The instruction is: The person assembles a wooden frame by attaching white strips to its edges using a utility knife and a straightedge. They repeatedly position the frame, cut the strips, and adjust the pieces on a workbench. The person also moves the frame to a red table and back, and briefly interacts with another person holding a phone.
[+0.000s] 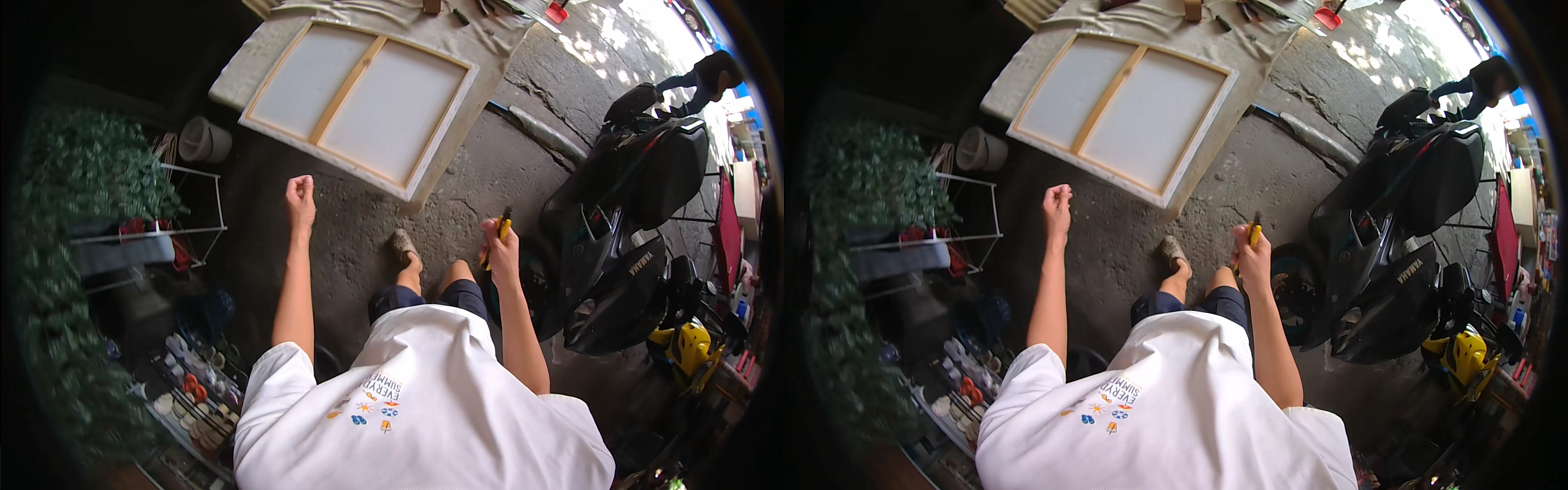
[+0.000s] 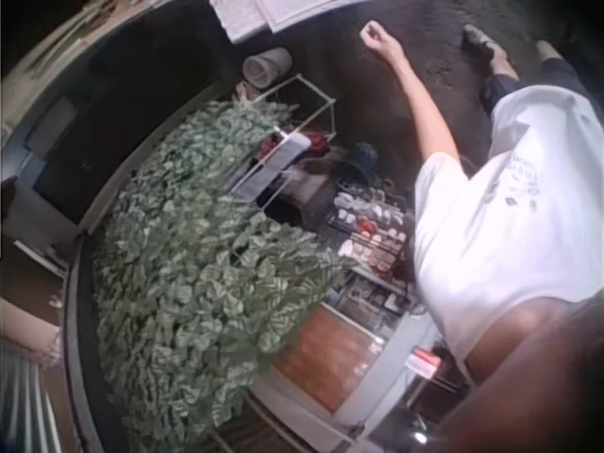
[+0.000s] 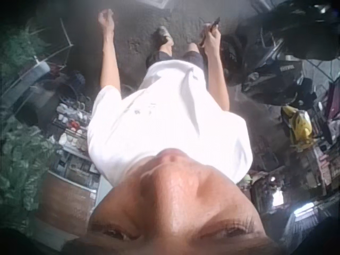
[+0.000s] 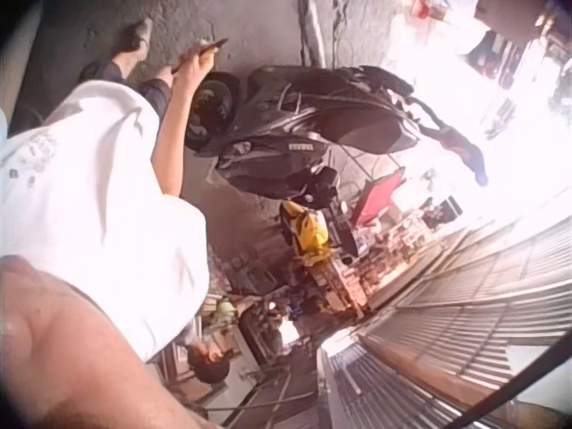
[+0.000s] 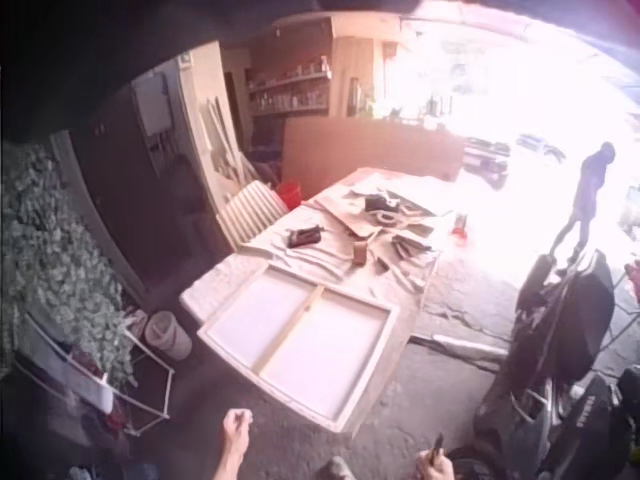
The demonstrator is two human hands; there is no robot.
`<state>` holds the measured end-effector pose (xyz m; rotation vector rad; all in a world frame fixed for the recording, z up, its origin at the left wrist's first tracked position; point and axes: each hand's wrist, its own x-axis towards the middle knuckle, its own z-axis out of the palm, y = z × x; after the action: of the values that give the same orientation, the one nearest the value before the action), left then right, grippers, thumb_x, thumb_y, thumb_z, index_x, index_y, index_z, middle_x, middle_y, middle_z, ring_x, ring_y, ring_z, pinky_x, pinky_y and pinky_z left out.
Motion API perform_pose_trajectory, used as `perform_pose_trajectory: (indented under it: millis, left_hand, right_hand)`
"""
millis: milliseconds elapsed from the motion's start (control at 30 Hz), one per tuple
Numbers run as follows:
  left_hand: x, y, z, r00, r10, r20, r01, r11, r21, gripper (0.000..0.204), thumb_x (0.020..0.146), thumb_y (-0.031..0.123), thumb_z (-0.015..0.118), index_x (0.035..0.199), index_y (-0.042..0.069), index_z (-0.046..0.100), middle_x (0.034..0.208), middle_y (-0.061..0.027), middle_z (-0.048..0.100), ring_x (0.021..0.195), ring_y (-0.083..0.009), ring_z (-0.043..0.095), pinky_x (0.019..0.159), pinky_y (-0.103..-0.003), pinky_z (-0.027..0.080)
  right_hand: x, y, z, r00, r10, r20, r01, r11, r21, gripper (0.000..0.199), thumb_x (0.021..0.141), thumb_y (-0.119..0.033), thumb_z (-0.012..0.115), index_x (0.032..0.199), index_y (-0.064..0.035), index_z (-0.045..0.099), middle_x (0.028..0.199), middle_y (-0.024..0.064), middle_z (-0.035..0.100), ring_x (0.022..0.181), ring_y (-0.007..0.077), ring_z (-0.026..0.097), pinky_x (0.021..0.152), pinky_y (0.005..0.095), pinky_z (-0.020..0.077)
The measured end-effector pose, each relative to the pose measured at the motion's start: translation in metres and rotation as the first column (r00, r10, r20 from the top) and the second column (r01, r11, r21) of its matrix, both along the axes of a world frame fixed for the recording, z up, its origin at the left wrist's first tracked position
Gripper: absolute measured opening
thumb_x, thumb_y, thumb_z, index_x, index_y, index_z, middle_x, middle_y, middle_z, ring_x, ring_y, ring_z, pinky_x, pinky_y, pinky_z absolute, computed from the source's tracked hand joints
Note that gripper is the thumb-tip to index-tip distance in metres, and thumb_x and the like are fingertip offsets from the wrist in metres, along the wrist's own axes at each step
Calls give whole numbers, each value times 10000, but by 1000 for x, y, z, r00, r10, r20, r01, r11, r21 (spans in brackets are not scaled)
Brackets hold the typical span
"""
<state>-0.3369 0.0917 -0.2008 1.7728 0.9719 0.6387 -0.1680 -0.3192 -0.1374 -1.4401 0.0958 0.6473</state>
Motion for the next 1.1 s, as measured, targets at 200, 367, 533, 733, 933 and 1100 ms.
perform_pose_trajectory:
  millis: [200,367,533,733,933,1100]
  left_hand:
    - [112,81,-2,964,-68,-256,143,948,283,382,969,311,664,1151,-23,627,1095,-178,683,1038,-287,661,899,-385,517]
    - [168,112,-10,833,-84,-546,273,922,274,520,941,362,653,1340,45,548,1350,-192,546,1242,-375,531,1039,-453,447]
    - [214,119,-15,641,-91,-763,428,866,257,530,905,320,695,1328,45,535,1276,-179,570,1199,-369,555,1020,-454,472]
    - [217,132,-32,792,-190,-580,419,860,291,350,817,250,738,1033,42,558,1042,-147,615,990,-368,623,827,-472,524]
    - [193,97,9,922,-13,-388,151,933,326,268,803,179,734,935,35,550,949,-145,597,906,-376,601,766,-480,498]
    - [163,46,13,903,212,-374,-74,934,350,256,803,145,735,888,27,525,878,-148,571,828,-382,576,718,-496,466]
  right_hand:
    - [103,116,-52,944,108,310,-4,948,-320,327,999,-309,653,1069,10,657,776,13,614,679,90,541,599,267,447]
    - [162,185,-88,898,262,354,-12,819,-574,440,909,-351,742,1071,41,626,884,149,638,813,282,613,755,398,500]
    - [183,217,-89,859,332,389,50,703,-710,509,858,-379,784,1053,42,574,1011,224,635,915,388,635,789,462,511]
    - [199,236,-66,905,374,203,-24,519,-854,387,862,-247,734,1040,19,517,1048,243,653,965,444,662,832,497,536]
    - [242,254,-34,772,527,357,11,550,-835,335,843,-254,710,1003,-15,539,1018,193,660,925,411,657,781,484,526]
    - [296,293,-16,536,709,458,-89,587,-804,297,882,-297,689,1015,-48,595,1030,150,663,924,373,665,771,467,532]
